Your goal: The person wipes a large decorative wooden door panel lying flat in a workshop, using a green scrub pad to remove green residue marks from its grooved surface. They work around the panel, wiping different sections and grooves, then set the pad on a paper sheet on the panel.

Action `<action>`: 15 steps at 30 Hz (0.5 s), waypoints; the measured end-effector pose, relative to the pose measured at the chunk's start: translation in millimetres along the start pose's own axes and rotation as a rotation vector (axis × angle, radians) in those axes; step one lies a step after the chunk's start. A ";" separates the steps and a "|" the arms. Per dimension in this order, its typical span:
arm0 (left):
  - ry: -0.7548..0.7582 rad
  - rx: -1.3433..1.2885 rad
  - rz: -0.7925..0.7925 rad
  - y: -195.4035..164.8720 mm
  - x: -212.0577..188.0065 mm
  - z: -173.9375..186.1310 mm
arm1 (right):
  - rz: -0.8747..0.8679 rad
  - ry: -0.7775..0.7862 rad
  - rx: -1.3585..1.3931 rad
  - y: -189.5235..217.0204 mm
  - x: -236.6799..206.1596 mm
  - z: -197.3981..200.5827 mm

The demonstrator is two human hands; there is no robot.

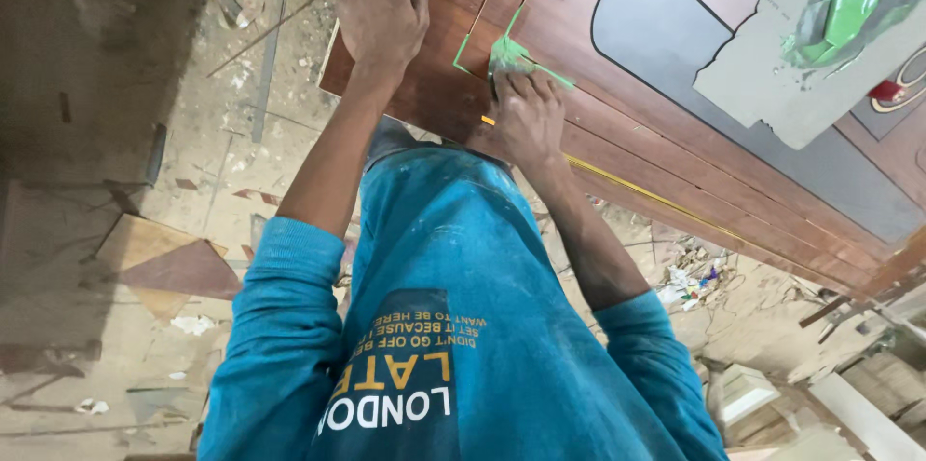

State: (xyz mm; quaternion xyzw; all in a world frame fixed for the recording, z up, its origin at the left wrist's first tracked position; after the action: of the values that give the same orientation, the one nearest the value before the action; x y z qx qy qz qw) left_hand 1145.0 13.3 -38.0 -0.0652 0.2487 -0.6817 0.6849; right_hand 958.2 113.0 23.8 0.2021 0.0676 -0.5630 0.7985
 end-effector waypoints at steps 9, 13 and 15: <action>0.041 -0.081 0.018 3.2 0.6 10.4 | -0.561 -0.020 1.037 -135.8 9.8 -25.7; -0.003 -0.005 0.012 0.1 0.5 8.9 | -0.487 0.045 0.916 -112.2 29.6 -20.3; -0.086 0.016 -0.011 -4.0 -1.0 13.2 | -0.433 0.148 0.988 -97.6 21.3 -14.8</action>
State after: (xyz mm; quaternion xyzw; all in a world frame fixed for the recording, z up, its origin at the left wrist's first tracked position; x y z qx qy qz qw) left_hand 1147.1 10.7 -24.6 -0.0900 0.2133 -0.6840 0.6918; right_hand 877.2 72.7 -20.9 0.5740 -0.1089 -0.6637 0.4671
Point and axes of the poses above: each hand's wrist, its own x-axis towards the middle knuckle, its own z-axis out of the back of the hand, y = z × x, the point moved 8 cm from there along x, towards the middle knuckle, and after that the axes turned 14 degrees about y, right-handed, at the moved point
